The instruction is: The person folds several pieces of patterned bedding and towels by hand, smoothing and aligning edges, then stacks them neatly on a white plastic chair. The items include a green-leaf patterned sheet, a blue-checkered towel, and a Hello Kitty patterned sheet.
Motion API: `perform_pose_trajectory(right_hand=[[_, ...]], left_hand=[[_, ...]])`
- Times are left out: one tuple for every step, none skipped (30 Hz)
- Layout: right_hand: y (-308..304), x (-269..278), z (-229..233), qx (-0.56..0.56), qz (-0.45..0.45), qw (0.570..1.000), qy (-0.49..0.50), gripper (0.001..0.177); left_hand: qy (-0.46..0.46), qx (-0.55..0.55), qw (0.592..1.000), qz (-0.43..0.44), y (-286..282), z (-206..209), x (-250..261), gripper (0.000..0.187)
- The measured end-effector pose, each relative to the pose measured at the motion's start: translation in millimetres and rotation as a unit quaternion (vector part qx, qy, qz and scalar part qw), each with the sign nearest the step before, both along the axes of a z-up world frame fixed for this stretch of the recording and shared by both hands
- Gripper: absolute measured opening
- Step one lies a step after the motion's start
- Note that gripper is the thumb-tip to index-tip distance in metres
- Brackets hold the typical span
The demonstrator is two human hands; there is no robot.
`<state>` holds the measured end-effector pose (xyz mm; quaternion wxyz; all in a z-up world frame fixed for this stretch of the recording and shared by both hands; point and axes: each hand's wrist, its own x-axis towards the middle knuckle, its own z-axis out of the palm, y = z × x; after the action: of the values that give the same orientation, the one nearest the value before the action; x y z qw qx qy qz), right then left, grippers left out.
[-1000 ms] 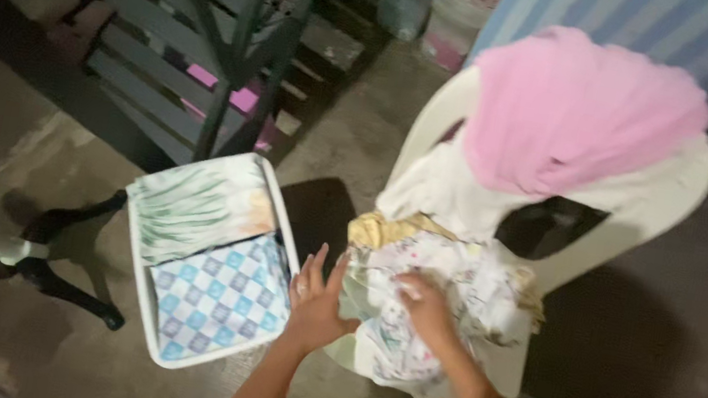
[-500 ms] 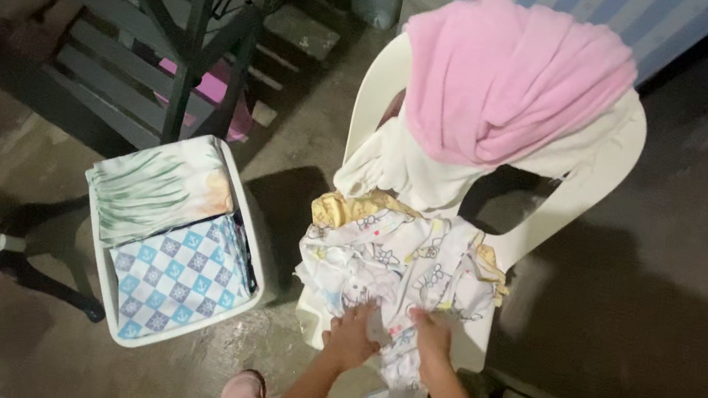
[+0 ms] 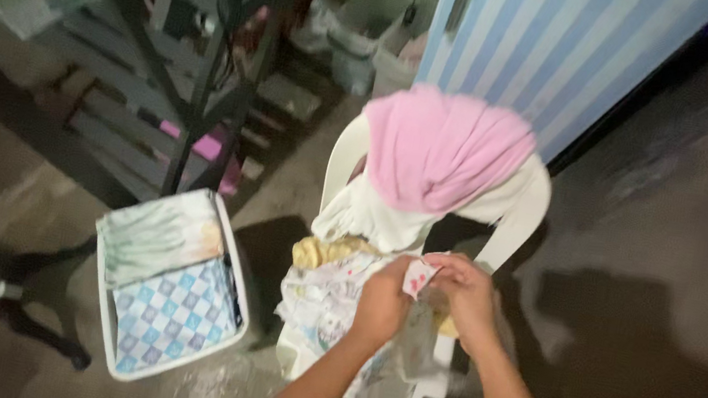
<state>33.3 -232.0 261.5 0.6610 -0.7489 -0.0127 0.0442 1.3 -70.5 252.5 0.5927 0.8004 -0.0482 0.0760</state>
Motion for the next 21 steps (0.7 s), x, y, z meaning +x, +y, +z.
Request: perform_pose_trajectory(right_hand=[[-2, 5, 19, -0.059, 0.003, 0.997, -0.048, 0.029], [-4, 10, 35, -0.081, 0.002, 0.994, -0.072, 0.031], [-6, 15, 48, -0.102, -0.001, 0.99, -0.096, 0.033], [-9, 19, 59, -0.124, -0.002, 0.985, -0.12, 0.036], [-13, 21, 66, -0.124, 0.016, 0.98, -0.152, 0.036], [-15, 23, 70, -0.123, 0.036, 0.975, -0.183, 0.036], [-17, 26, 71, -0.122, 0.055, 0.968, -0.214, 0.037], [-18, 26, 71, -0.127, 0.067, 0.983, -0.115, 0.034], [-19, 24, 69, -0.13, 0.08, 0.988, -0.014, 0.031], [-21, 21, 64, -0.131, 0.091, 0.983, 0.087, 0.028], [-21, 18, 56, -0.144, 0.076, 0.984, 0.079, 0.028], [-21, 11, 45, -0.156, 0.061, 0.983, 0.074, 0.03], [-21, 3, 34, -0.168, 0.047, 0.982, 0.07, 0.032], [-22, -2, 24, -0.181, 0.024, 0.979, 0.089, 0.034], [-26, -6, 16, -0.194, 0.002, 0.975, 0.108, 0.036], [-32, -13, 10, -0.208, -0.021, 0.969, 0.128, 0.039], [-41, -20, 8, -0.205, -0.018, 0.97, 0.129, 0.039], [-49, -30, 8, -0.2, -0.014, 0.971, 0.132, 0.04], [-53, -38, 10, -0.196, -0.01, 0.971, 0.135, 0.042], [-58, -43, 19, -0.159, -0.04, 0.972, 0.171, 0.035], [-65, -50, 33, -0.122, -0.07, 0.968, 0.206, 0.03]], left_hand=[[-0.005, -0.011, 1.0, 0.005, -1, 18, 9, 0.045], [-0.008, -0.022, 1.0, 0.009, -1, 35, 17, 0.044], [-0.012, -0.032, 0.999, -0.008, 0, 52, 26, 0.045], [-0.016, -0.044, 0.999, -0.025, -1, 69, 33, 0.046], [-0.02, -0.056, 0.997, -0.042, -2, 85, 39, 0.047], [-0.068, -0.055, 0.996, -0.035, -3, 101, 48, 0.044], [-0.115, -0.054, 0.991, -0.029, -4, 119, 57, 0.041], [-0.161, -0.053, 0.985, -0.023, -4, 137, 63, 0.039], [-0.134, -0.097, 0.985, -0.057, -2, 157, 68, 0.033], [-0.106, -0.14, 0.98, -0.094, 0, 179, 75, 0.029], [-0.077, -0.181, 0.972, -0.131, 3, 202, 81, 0.027], [-0.062, -0.209, 0.968, -0.126, 6, 224, 83, 0.027], [-0.047, -0.237, 0.963, -0.121, 10, 248, 84, 0.027], [-0.034, -0.264, 0.957, -0.117, 14, 274, 86, 0.027], [0.004, -0.303, 0.947, -0.109, 22, 300, 86, 0.027], [0.042, -0.343, 0.933, -0.101, 31, 324, 83, 0.028], [0.081, -0.381, 0.916, -0.093, 42, 346, 81, 0.028], [0.063, -0.384, 0.917, -0.082, 55, 365, 77, 0.032], [0.044, -0.387, 0.918, -0.072, 70, 379, 75, 0.036], [0.036, -0.404, 0.911, -0.068, 82, 391, 76, 0.037], [0.029, -0.421, 0.904, -0.064, 94, 398, 77, 0.038]])
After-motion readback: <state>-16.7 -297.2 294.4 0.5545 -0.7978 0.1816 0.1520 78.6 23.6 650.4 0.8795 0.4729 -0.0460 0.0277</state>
